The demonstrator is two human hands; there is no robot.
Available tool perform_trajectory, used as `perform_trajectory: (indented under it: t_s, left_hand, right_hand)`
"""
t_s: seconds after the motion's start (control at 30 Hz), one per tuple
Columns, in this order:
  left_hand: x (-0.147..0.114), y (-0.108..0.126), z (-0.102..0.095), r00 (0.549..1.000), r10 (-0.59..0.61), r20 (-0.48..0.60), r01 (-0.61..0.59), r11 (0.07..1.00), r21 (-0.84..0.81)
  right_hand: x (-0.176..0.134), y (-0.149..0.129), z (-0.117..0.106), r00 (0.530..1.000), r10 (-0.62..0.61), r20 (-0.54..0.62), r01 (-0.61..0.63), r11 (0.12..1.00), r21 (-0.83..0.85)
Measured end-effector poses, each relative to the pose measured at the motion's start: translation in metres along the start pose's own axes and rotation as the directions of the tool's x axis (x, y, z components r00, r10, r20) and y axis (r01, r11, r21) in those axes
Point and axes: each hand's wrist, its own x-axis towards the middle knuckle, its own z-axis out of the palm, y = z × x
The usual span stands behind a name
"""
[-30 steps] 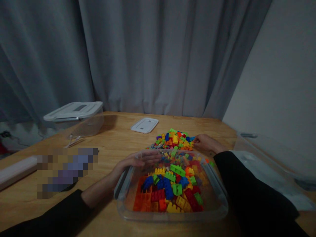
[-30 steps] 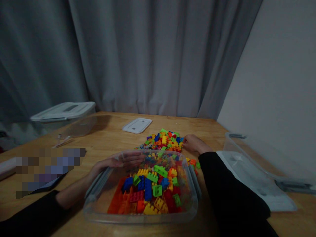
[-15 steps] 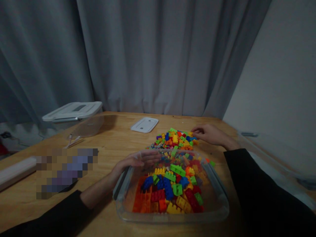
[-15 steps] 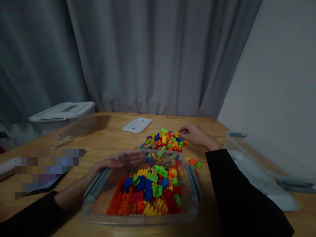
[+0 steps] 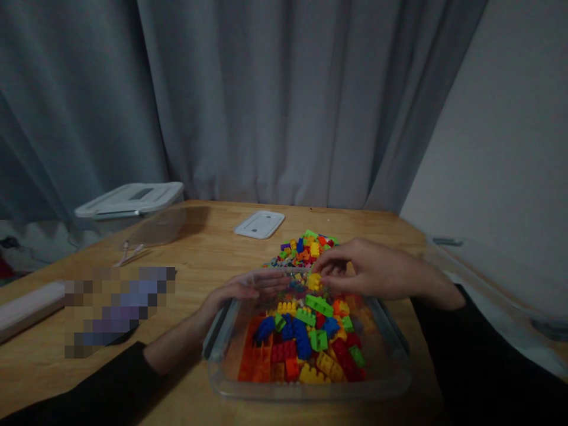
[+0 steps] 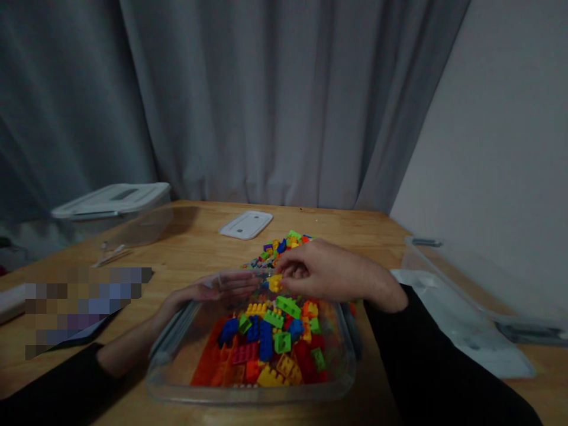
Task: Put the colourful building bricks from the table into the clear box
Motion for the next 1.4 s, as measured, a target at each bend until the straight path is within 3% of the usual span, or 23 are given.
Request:
perform_trajectory:
  t_s: [0.17,0.33,0.73,1.1,1.3,1.4]
  left_hand:
    - [-0.001,-0.004,-0.003,1.0,-0.002,0.014,0.002,1.0,-0.009]
    - [0.001,-0.006,-0.002,1.0,0.008,0.021,-0.008,0.999,-0.031]
    - [0.002,0.002,-0.004,0.996,-0.007,0.088,0.003,0.999,0.048]
    - [0.003,0.001,0.0,0.996,-0.002,0.09,0.001,1.0,0.01]
    - [0.003,-0.001,0.002,0.999,0.014,0.05,-0.014,1.0,-0.005]
    - [0.003,-0.001,0.0,0.998,0.006,0.061,-0.005,1.0,-0.014]
  right_hand:
    - [0.007,0.0,0.014,0.989,0.0,0.147,0.012,0.996,-0.084]
    - [0.012,0.009,0.021,0.976,0.056,0.212,-0.024,0.988,-0.153]
    - [0.02,0.008,0.029,0.953,0.105,0.286,-0.05,0.979,-0.196]
    - [0.023,0.003,0.032,0.931,0.17,0.324,-0.12,0.978,-0.17]
    - [0.022,0.008,0.032,0.939,0.111,0.326,-0.057,0.984,-0.172]
    - [0.019,0.012,0.028,0.955,0.069,0.29,-0.05,0.996,-0.073]
